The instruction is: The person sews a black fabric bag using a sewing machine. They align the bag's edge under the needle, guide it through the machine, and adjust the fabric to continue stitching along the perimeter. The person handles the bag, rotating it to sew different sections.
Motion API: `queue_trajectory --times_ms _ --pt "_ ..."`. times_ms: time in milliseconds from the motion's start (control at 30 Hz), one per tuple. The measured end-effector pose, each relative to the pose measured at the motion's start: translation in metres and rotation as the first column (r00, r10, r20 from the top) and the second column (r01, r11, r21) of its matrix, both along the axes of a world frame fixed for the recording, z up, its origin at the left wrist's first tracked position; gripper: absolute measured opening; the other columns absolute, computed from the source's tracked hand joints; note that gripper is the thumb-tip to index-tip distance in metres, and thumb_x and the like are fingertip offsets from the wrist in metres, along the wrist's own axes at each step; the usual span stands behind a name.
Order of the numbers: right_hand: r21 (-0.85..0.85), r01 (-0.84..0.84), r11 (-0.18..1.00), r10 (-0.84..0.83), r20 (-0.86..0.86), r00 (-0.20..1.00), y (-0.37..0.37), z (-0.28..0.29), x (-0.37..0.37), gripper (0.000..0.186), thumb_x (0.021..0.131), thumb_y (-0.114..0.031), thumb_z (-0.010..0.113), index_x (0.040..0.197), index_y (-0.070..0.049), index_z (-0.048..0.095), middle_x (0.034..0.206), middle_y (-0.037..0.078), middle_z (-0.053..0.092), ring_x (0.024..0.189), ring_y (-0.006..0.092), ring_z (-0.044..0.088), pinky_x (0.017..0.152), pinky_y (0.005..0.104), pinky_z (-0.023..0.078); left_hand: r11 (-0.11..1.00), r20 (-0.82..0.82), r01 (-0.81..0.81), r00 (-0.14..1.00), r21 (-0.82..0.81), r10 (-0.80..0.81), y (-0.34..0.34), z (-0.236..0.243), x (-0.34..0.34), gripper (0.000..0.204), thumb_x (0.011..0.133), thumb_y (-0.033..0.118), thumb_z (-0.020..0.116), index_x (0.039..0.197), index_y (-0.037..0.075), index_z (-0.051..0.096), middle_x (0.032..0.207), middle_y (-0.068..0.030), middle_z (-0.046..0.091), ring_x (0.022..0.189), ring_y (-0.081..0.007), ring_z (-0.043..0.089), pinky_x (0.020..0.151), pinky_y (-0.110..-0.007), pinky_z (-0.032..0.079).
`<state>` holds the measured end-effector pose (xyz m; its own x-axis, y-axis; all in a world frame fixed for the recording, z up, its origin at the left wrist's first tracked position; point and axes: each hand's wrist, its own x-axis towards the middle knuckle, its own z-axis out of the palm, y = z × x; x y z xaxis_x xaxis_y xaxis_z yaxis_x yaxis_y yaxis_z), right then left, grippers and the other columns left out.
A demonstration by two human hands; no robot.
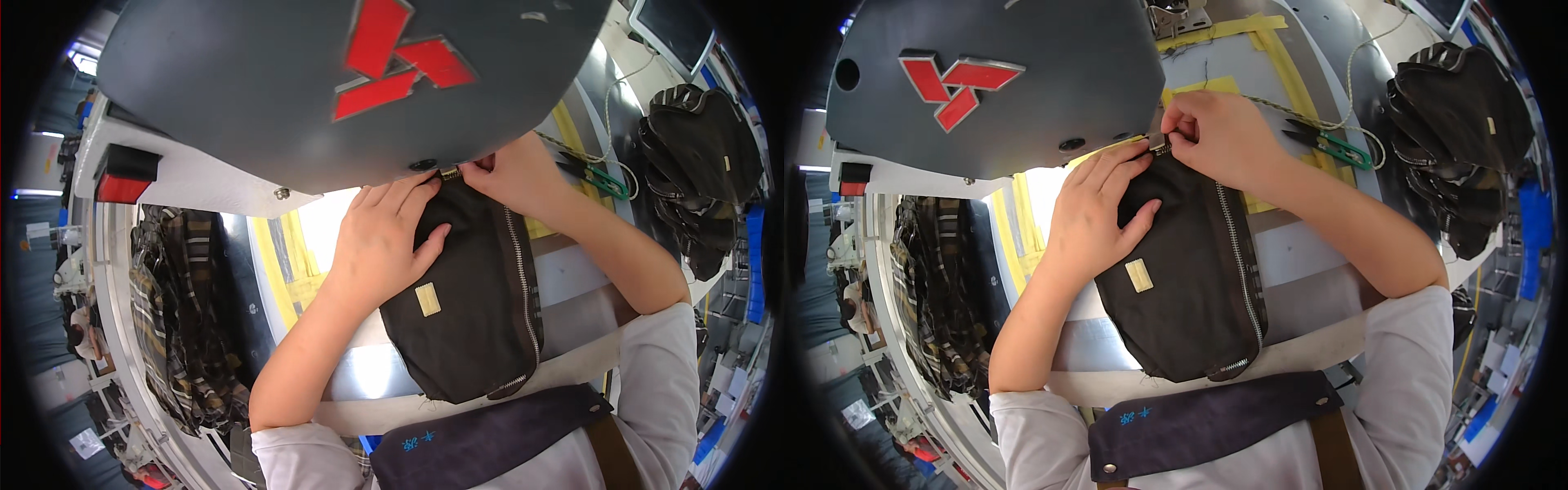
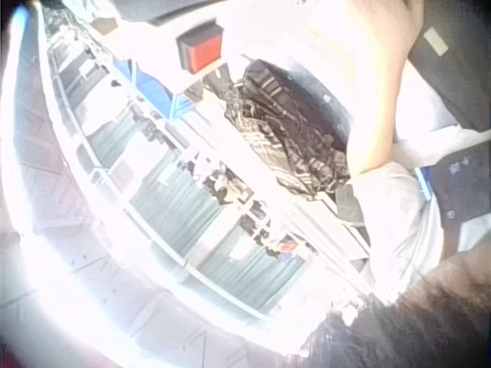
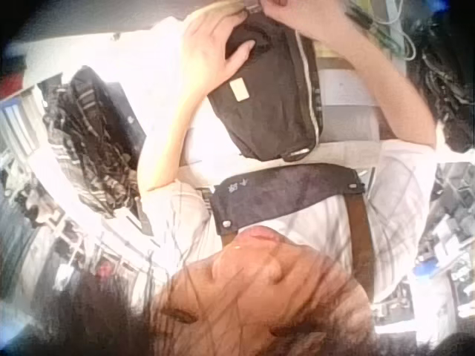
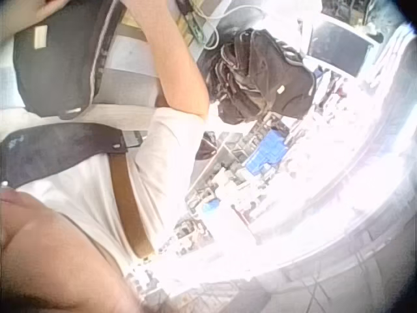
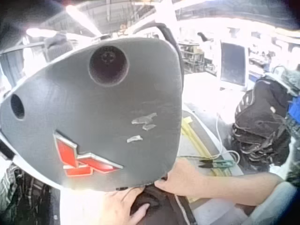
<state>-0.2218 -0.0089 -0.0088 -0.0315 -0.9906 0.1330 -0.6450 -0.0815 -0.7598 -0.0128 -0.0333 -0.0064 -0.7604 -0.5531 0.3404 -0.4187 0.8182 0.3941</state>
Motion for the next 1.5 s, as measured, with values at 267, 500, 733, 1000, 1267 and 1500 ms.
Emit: queue_trajectory --times_ms 267,500,733,1000,1267,1500 --pt "-0.073 -0.073 0.995 0.082 0.139 0.987 -0.004 -0.011 -0.003 0.008 0.076 -0.004 0.063 0.083 -0.005 0.066 0.068 0.004 0.056 0.058 0.0172 0.055 0.056 0.0322 0.044 1.0 -0.003 0.0 1.0 0.008 0.0 -0.003 0.001 0.001 0.042 0.071 0.013 0.074 0.108 0.0 0.061 0.121 -0.0111 0.06 0.111 -0.0309 0.058 0.094 -0.04 0.046" --pt "-0.242 -0.168 0.956 0.153 -0.08 0.985 -0.002 -0.009 -0.003 0.007 0.076 -0.003 0.062 0.079 -0.005 0.068 0.076 0.006 0.059 0.065 0.0246 0.06 0.06 0.0359 0.047 1.0 0.001 -0.018 1.0 0.004 0.017 -0.002 0.002 0.002 0.043 0.07 0.014 0.075 0.109 0.001 0.061 0.12 -0.0101 0.061 0.111 -0.0305 0.059 0.095 -0.04 0.046" --pt "-0.293 -0.181 0.939 0.146 -0.137 0.98 -0.001 -0.008 -0.002 0.006 0.075 -0.003 0.062 0.076 -0.005 0.068 0.079 0.006 0.059 0.068 0.0259 0.061 0.062 0.0375 0.048 1.0 0.006 -0.027 1.0 0.011 0.027 -0.002 0.002 0.001 0.043 0.07 0.014 0.075 0.108 0.002 0.062 0.12 -0.009 0.061 0.111 -0.03 0.059 0.095 -0.04 0.046" --pt "-0.148 -0.139 0.979 0.14 -0.004 0.99 -0.004 -0.01 -0.002 0.006 0.076 -0.004 0.061 0.077 -0.004 0.068 0.079 0.007 0.059 0.067 0.0255 0.061 0.062 0.0369 0.048 0.999 -0.003 -0.032 0.999 0.013 0.032 -0.001 0.002 0.001 0.042 0.07 0.015 0.074 0.108 0.002 0.062 0.12 -0.0089 0.062 0.111 -0.0303 0.058 0.096 -0.04 0.045" --pt "-0.405 -0.246 0.88 0.115 -0.321 0.94 0.001 -0.006 0.001 0.006 0.074 -0.001 0.062 0.075 -0.007 0.063 0.085 0.004 0.06 0.083 0.025 0.061 0.072 0.0387 0.05 1.0 -0.013 -0.026 1.0 0.014 0.026 0.0 0.003 0.002 0.041 0.071 0.016 0.074 0.108 0.002 0.063 0.118 -0.0088 0.062 0.11 -0.0295 0.059 0.096 -0.04 0.045" --pt "-0.396 -0.388 0.832 0.211 -0.421 0.882 -0.002 -0.003 -0.001 0.015 0.074 -0.001 0.062 0.088 -0.006 0.064 0.095 0.006 0.064 0.094 0.0269 0.06 0.086 0.0406 0.048 0.999 -0.013 -0.006 1.0 -0.042 0.006 -0.002 0.005 0.004 0.039 0.073 0.018 0.074 0.107 0.001 0.064 0.117 -0.009 0.063 0.108 -0.0277 0.06 0.092 -0.039 0.047"
